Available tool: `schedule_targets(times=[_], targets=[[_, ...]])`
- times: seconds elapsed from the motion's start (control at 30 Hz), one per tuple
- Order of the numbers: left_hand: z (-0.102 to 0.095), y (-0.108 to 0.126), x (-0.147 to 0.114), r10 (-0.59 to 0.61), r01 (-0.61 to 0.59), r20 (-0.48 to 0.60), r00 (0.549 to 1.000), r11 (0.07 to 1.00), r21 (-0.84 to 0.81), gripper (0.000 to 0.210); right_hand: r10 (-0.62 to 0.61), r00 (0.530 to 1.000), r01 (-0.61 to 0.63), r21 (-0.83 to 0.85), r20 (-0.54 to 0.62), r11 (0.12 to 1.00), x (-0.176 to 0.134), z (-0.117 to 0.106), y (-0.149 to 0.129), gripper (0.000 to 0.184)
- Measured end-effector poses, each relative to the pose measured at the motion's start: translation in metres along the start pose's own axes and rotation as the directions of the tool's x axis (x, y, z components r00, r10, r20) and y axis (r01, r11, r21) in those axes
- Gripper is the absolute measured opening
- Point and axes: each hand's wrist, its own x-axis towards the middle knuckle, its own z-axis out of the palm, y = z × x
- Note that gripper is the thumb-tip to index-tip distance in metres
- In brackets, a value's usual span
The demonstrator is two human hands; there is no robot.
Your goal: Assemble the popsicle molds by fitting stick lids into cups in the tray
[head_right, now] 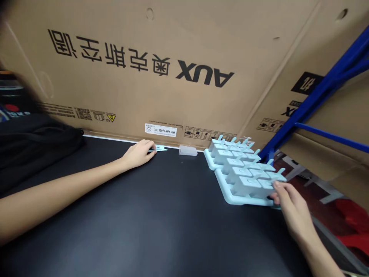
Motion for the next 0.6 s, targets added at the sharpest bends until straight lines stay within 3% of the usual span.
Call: schedule_targets(times=[0.07,0.17,0.3,0.47,0.6], targets=[[0.0,0.0,-0.001,-0.001,0.001,0.0,1.0,1.0,0.006,0.012,-0.007,0.997,-0.003,0.13,0.073,0.991,0.0,0.0,0.0,0.027],[0.0,0.001,-0.001,-0.004,0.004,0.015,1.0,1.0,0.012,0.012,0.039,0.991,-0.045,0.048,0.13,0.998,-0.006,0.001,-0.009,0.029],[-0.002,0.004,-0.002,-0.005,0.005,0.024,1.0,1.0,0.009,0.018,0.087,0.991,-0.082,-0.049,0.106,0.995,-0.013,0.004,-0.018,0.039],[-0.004,0.006,-0.005,-0.009,0.009,0.021,1.0,1.0,-0.001,0.021,0.065,0.993,-0.059,-0.066,0.097,0.996,-0.012,0.006,-0.017,0.036],[-0.004,0.006,-0.006,-0.032,0.032,0.012,0.999,0.999,-0.008,0.02,0.104,0.991,-0.086,-0.198,0.084,0.976,-0.008,0.011,-0.02,0.038]])
